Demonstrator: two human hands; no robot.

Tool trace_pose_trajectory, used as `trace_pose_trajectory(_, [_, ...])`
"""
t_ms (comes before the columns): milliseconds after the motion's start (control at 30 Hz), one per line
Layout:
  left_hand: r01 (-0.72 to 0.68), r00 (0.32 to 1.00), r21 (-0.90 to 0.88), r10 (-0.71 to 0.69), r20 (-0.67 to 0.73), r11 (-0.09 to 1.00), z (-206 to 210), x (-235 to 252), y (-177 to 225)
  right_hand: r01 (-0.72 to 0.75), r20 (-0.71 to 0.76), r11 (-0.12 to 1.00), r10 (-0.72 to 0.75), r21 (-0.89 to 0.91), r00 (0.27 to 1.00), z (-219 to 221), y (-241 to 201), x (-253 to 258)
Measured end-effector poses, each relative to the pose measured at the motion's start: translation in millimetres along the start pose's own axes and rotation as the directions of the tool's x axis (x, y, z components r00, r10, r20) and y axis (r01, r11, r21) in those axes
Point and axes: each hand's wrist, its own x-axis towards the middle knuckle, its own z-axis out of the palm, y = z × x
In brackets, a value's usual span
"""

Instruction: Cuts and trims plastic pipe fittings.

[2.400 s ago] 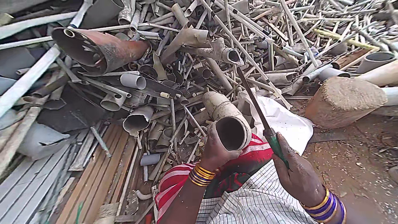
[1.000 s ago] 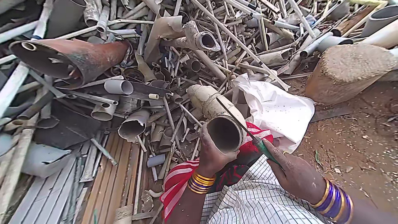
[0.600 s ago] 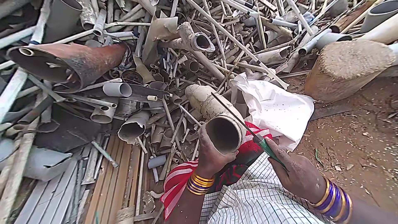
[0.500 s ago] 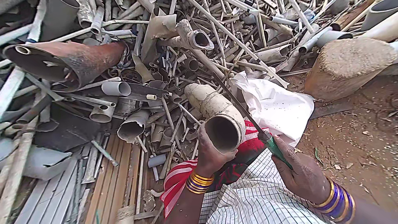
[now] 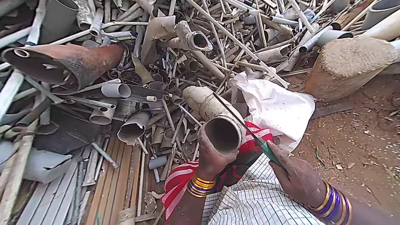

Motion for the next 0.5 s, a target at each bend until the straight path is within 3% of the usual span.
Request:
trace_pose_trajectory(67, [0.028, 1.000, -0.006, -0.028, 0.004, 1.000, 0, -1, 0, 0.015, -0.038, 0.999, -0.014, 0.037, 0.999, -1, -1, -2])
trace_pose_trajectory(200, [0.043, 0.999, -0.016, -0.042, 0.005, 0.999, 0, -1, 2, -0.039, 0.064, 0.998, 0.042, -0.047, 0.997, 2, -2, -6])
trace_pose_trajectory(333, [0.005, 1.000, 0.000, -0.005, -0.001, 1.000, 0, -1, 0, 0.023, -0.037, 0.999, -0.021, 0.033, 0.999, -1, 3, -5])
trace_pose_trajectory(433, [-0.011, 1.000, 0.007, 0.011, 0.009, 1.000, 0, 0, -1, -0.005, 0.088, 1.000, 0.003, 0.013, 0.996, -4, 10, -1])
trace_pose_trajectory(500, [-0.037, 0.999, -0.009, 0.038, 0.021, 0.999, -1, 3, -5, 0.047, 0.054, 0.999, -0.047, 0.004, 0.997, -9, 19, 3])
